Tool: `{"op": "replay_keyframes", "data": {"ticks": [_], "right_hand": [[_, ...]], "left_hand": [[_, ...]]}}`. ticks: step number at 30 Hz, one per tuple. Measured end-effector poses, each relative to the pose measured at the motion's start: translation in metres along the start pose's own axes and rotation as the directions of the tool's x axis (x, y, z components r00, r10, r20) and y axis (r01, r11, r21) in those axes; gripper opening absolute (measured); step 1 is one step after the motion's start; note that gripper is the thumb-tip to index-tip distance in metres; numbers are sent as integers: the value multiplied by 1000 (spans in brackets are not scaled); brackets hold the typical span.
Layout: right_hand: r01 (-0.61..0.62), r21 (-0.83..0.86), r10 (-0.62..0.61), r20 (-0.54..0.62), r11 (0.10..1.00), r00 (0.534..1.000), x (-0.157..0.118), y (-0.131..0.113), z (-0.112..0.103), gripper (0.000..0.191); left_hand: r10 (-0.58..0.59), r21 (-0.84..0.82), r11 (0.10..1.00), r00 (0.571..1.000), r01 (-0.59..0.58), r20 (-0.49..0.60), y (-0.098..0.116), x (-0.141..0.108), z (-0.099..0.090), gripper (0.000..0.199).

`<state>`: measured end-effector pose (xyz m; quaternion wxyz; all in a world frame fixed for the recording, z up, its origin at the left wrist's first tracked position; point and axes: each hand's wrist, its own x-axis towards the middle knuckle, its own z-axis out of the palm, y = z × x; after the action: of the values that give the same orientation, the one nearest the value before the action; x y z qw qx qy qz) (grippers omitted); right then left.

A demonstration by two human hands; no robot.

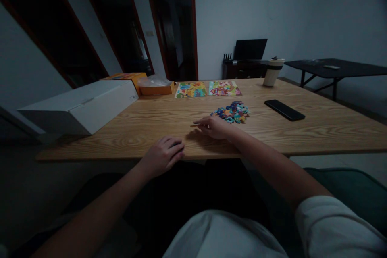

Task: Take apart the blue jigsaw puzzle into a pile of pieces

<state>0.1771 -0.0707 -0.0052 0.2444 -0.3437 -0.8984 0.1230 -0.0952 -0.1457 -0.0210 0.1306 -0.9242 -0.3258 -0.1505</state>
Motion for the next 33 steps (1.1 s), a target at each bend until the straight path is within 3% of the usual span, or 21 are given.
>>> {"op": "replay_keyframes", "data": {"ticks": [3, 9, 11, 13, 16, 18, 21, 23, 25, 27, 30, 32, 33], "right_hand": [[43, -24, -42, 21, 999, 999, -1, -4, 1, 36], [-8, 26, 8, -12, 1000, 1000, 1, -3, -1, 29], [-44, 127, 50, -45, 991, 998, 2, -2, -1, 26], [-71, 247, 92, -77, 966, 993, 3, 1, 1, 25], [-82, 313, 132, -142, 946, 981, 3, 7, -1, 28], [-49, 218, 94, -201, 975, 975, 2, 15, -11, 27], [-37, -36, 26, -272, 999, 962, 3, 33, -34, 25], [-141, -155, 89, -301, 978, 949, 4, 46, -48, 28], [-225, -228, 174, -225, 947, 959, 4, 57, -57, 28], [-262, -260, 244, -103, 929, 964, -1, 66, -63, 27], [-341, -142, 340, -26, 929, 940, -16, 81, -78, 28], [-447, 41, 449, -128, 893, 884, -28, 96, -91, 29], [-504, 135, 522, -215, 853, 826, -34, 104, -95, 31]], "left_hand": [[39, -12, 999, 999, -40, -24, -1, -21, 4, 38], [91, -139, 984, 985, -111, -145, -12, -26, 4, 27], [-28, -235, 972, 984, -14, -174, -18, -20, 4, 23], [-242, -338, 925, 954, 173, -175, -26, -9, 4, 24], [-495, -440, 812, 852, 383, -171, -36, 21, 5, 29], [-509, -448, 811, 830, 375, -227, -42, 51, 6, 28], [-443, -413, 860, 840, 300, -312, -47, 109, 7, 27], [-394, -382, 884, 867, 268, -305, -47, 149, 12, 27], [-364, -325, 904, 901, 279, -237, -42, 182, 23, 32], [-325, -254, 921, 942, 294, -85, -33, 205, 39, 37], [-282, -258, 918, 953, 300, 108, -18, 218, 64, 50], [-283, -335, 889, 950, 311, 133, -10, 219, 76, 62], [-280, -364, 877, 949, 313, 143, -7, 220, 79, 69]]}}
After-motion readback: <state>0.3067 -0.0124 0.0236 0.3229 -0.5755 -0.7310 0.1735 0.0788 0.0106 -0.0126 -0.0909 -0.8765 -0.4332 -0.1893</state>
